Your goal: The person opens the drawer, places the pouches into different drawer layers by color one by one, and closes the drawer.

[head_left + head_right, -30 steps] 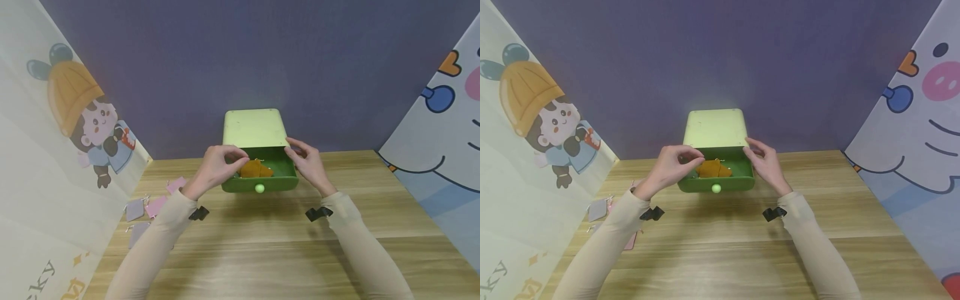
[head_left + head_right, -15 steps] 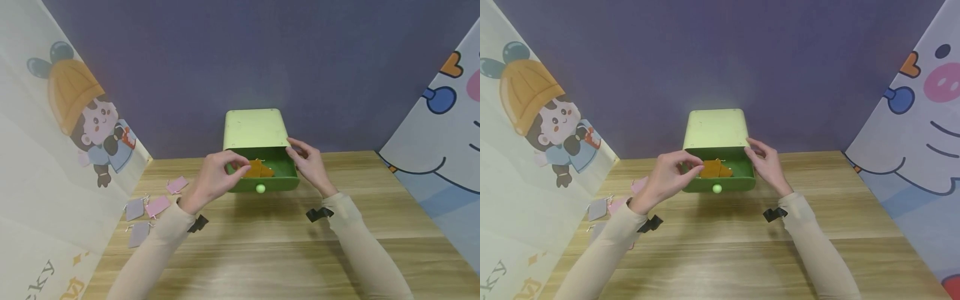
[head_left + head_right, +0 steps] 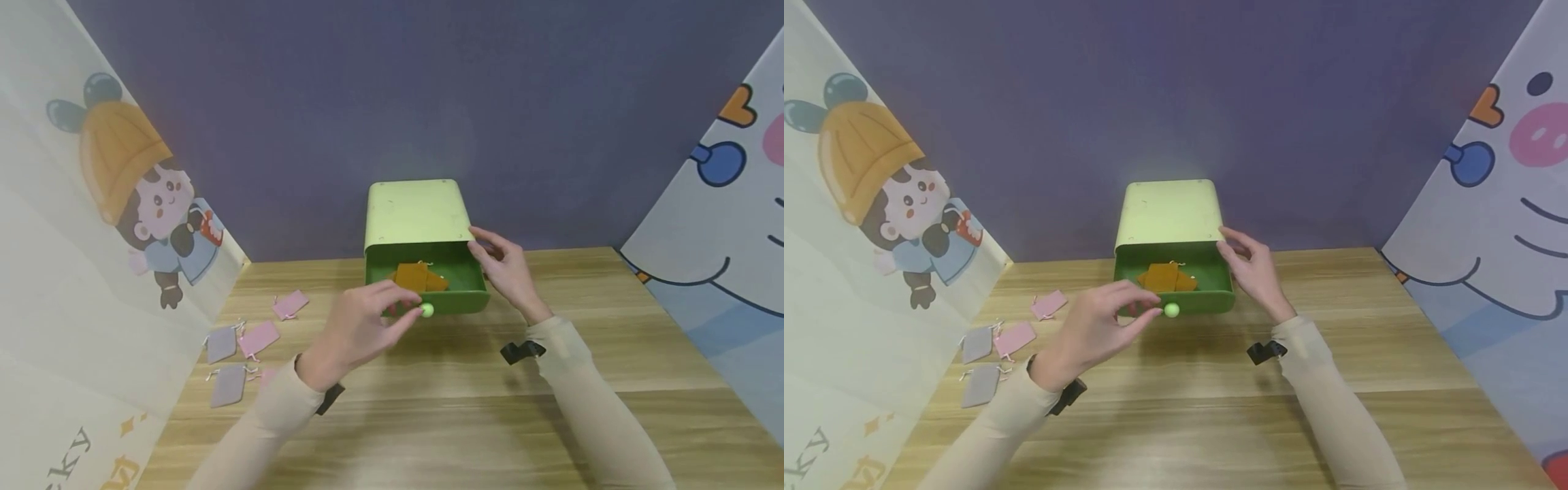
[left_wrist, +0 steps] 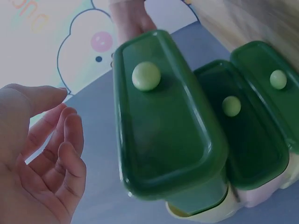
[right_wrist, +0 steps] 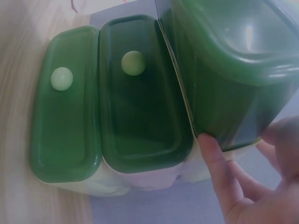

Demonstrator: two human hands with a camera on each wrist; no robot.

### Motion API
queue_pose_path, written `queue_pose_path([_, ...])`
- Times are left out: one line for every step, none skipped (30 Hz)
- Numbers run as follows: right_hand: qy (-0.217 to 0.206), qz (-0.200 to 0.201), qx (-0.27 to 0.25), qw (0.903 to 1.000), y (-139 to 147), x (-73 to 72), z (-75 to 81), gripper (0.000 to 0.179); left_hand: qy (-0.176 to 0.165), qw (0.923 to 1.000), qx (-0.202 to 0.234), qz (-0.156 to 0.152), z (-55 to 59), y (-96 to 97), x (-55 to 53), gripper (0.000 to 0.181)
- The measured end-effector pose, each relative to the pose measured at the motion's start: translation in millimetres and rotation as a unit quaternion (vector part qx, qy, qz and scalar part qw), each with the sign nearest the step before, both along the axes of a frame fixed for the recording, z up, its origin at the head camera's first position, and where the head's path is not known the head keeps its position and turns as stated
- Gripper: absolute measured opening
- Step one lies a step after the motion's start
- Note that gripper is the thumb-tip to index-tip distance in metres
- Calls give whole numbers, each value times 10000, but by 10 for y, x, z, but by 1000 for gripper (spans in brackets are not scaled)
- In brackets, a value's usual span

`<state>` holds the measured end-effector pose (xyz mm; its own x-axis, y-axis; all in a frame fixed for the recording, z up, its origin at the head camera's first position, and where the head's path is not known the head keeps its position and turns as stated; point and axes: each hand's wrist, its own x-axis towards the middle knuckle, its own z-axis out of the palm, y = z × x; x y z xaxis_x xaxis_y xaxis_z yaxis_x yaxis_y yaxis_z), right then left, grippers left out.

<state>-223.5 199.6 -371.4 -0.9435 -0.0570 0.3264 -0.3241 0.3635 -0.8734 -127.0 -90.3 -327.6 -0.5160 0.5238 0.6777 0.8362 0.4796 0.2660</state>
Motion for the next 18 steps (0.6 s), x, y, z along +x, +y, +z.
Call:
queue_pose_path([-5,-8,-7,10000,0,-2,-1,47,-8,10000,-35,-41,-22,7,11,11])
queue_pose_path([-8,-19,15,10000,2,-4,-3,47,-24,9999,-69,-71,-43,16,20,12])
queue_pose_path([-13,-25,24,10000,3,-5,-3,47,-30,9999,-106,-90,-64,24,29,12])
queue_pose_path([-15,-32,26,10000,2,-3,-3,47,-64,9998,-145,-118,-87,30,36,13])
queue_pose_path([-14,-37,35,10000,3,-4,-5,47,-94,9997,-182,-132,-111,36,40,13])
queue_pose_path([-8,-36,34,10000,1,-2,-4,47,-127,9996,-208,-159,-133,41,44,14])
queue_pose_path([0,-31,29,10000,0,0,-3,47,-169,9995,-221,-173,-154,47,47,14])
queue_pose_path([6,-24,40,10000,0,2,-4,47,-214,9993,-229,-179,-174,54,50,14])
queue_pose_path([18,-20,36,10000,1,1,-6,47,-237,9993,-231,-188,-194,61,53,15])
queue_pose_path([20,-15,32,10000,0,1,-7,47,-274,9992,-228,-202,-213,67,54,15])
queue_pose_path([20,-16,36,10000,2,-3,-11,47,-315,9990,-217,-230,-233,73,54,15])
queue_pose_path([26,-16,37,10000,2,-6,-15,47,-353,9989,-199,-250,-252,82,56,15])
queue_pose_path([27,-27,45,10000,4,-9,-20,47,-388,9987,-188,-255,-271,91,58,15])
queue_pose_path([26,-33,45,10000,4,-11,-23,47,-398,9987,-185,-258,-291,99,59,15])
queue_pose_path([29,-46,43,10000,4,-11,-24,47,-397,9987,-189,-255,-310,104,59,15])
queue_pose_path([22,-54,33,10000,2,-9,-23,47,-381,9988,-201,-235,-332,111,58,16])
queue_pose_path([21,-65,37,10000,3,-9,-26,47,-350,9989,-216,-218,-352,118,56,16])
queue_pose_path([20,-74,28,10000,2,-4,-22,47,-264,9992,-248,-160,-370,126,55,17])
